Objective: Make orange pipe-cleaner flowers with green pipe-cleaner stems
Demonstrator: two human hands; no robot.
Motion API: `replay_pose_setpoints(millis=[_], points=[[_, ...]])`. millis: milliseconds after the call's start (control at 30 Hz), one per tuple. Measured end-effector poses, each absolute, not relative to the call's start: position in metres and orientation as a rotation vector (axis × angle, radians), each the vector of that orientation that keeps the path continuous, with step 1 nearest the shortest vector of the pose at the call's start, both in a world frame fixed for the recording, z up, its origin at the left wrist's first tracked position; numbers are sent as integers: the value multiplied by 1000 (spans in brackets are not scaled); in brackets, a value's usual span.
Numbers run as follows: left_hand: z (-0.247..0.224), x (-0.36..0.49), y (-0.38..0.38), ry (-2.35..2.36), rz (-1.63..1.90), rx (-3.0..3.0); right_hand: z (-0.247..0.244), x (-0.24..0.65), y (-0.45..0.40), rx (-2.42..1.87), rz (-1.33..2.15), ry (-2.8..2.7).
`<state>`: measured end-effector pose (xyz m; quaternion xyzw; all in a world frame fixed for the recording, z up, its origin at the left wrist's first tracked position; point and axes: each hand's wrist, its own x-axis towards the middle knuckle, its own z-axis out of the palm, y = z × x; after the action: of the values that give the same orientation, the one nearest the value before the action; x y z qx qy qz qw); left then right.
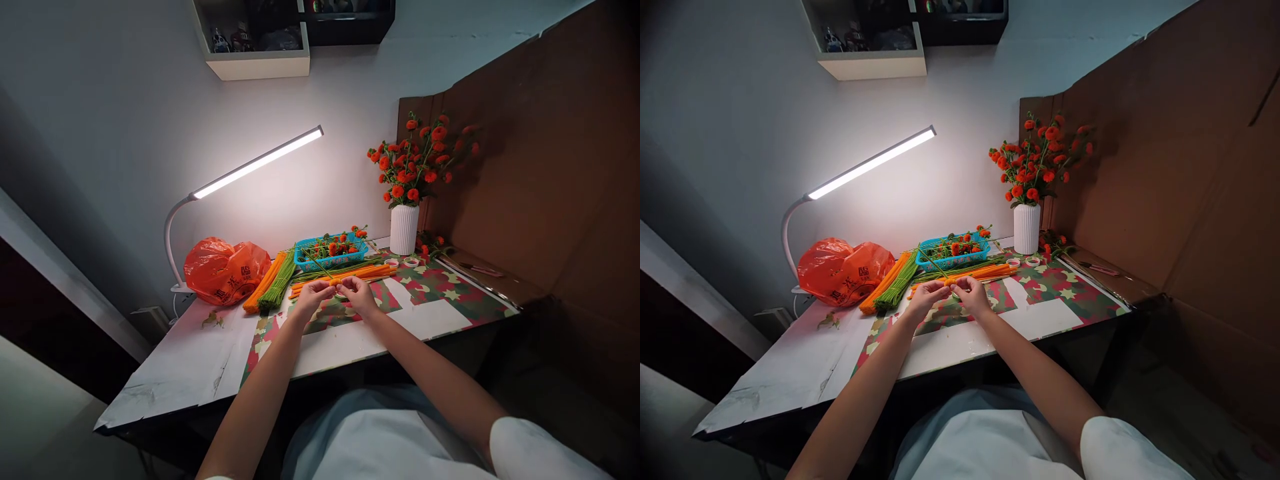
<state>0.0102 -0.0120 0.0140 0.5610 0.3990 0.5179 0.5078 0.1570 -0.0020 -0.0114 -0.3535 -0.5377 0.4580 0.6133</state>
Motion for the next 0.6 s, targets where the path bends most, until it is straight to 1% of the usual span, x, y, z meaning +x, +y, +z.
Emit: replay_pose_setpoints(millis=[267, 600], points=[[13, 9, -10, 979, 1235, 1387, -11, 157, -3, -860, 1005, -1266], [13, 13, -10, 1014, 1275, 1218, -3, 158, -6, -842, 1282, -1049]])
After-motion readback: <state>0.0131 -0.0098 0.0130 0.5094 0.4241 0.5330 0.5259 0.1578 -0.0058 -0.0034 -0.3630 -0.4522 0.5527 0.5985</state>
